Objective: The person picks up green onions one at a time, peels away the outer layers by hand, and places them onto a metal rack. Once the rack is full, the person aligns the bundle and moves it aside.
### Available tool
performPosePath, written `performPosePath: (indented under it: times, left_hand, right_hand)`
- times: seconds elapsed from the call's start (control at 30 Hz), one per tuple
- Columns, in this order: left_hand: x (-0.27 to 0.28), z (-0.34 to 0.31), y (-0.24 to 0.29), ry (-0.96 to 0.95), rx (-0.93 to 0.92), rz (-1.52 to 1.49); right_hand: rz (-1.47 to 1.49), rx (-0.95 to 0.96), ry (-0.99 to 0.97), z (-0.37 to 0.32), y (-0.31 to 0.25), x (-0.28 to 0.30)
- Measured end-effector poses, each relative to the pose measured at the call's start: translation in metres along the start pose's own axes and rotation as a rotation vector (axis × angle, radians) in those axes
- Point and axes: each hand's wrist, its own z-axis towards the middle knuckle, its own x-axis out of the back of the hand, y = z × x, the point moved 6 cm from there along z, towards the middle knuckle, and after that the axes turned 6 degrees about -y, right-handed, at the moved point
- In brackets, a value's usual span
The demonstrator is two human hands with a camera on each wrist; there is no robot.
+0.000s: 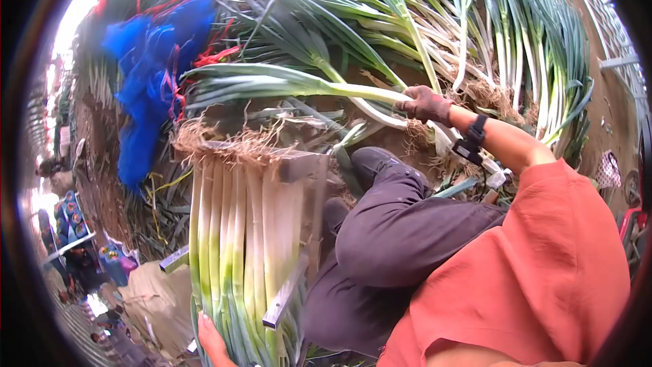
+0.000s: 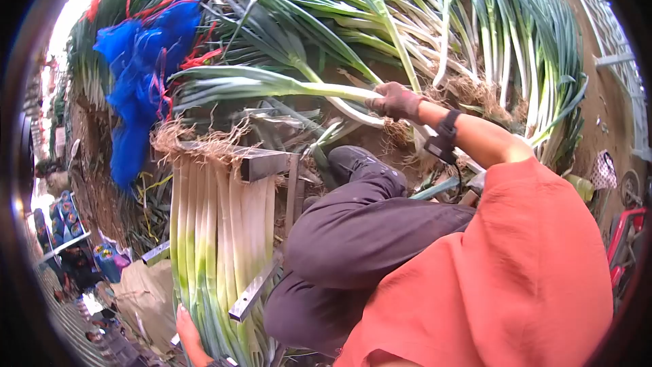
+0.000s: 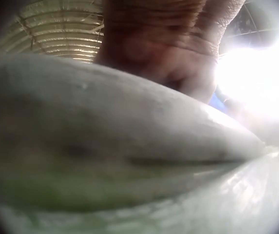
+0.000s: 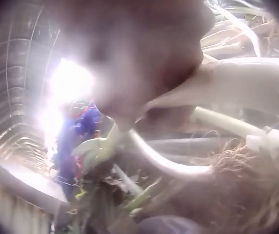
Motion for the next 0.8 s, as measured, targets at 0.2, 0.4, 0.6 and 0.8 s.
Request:
performPosePath:
  times: [0.2,0.4,0.6,0.8]
  left_hand:
    - [0.003,-0.010,0.011,0.068,0.014,0.065]
    - [0.007,-0.018,0.019,0.124,0.065,0.124]
    - [0.012,-0.024,0.028,0.188,0.058,0.137]
    - [0.015,-0.031,0.035,0.273,0.014,0.150]
  right_hand:
    - [0.099,0.178,-0.094,-0.046,-0.094,-0.016]
    - [0.097,0.420,-0.139,-0.073,-0.200,-0.022]
    - [-0.117,0.823,-0.519,-0.124,-0.342,-0.116]
    - [-0.436,0.550,-0.838,-0.115,-0.461,-0.270]
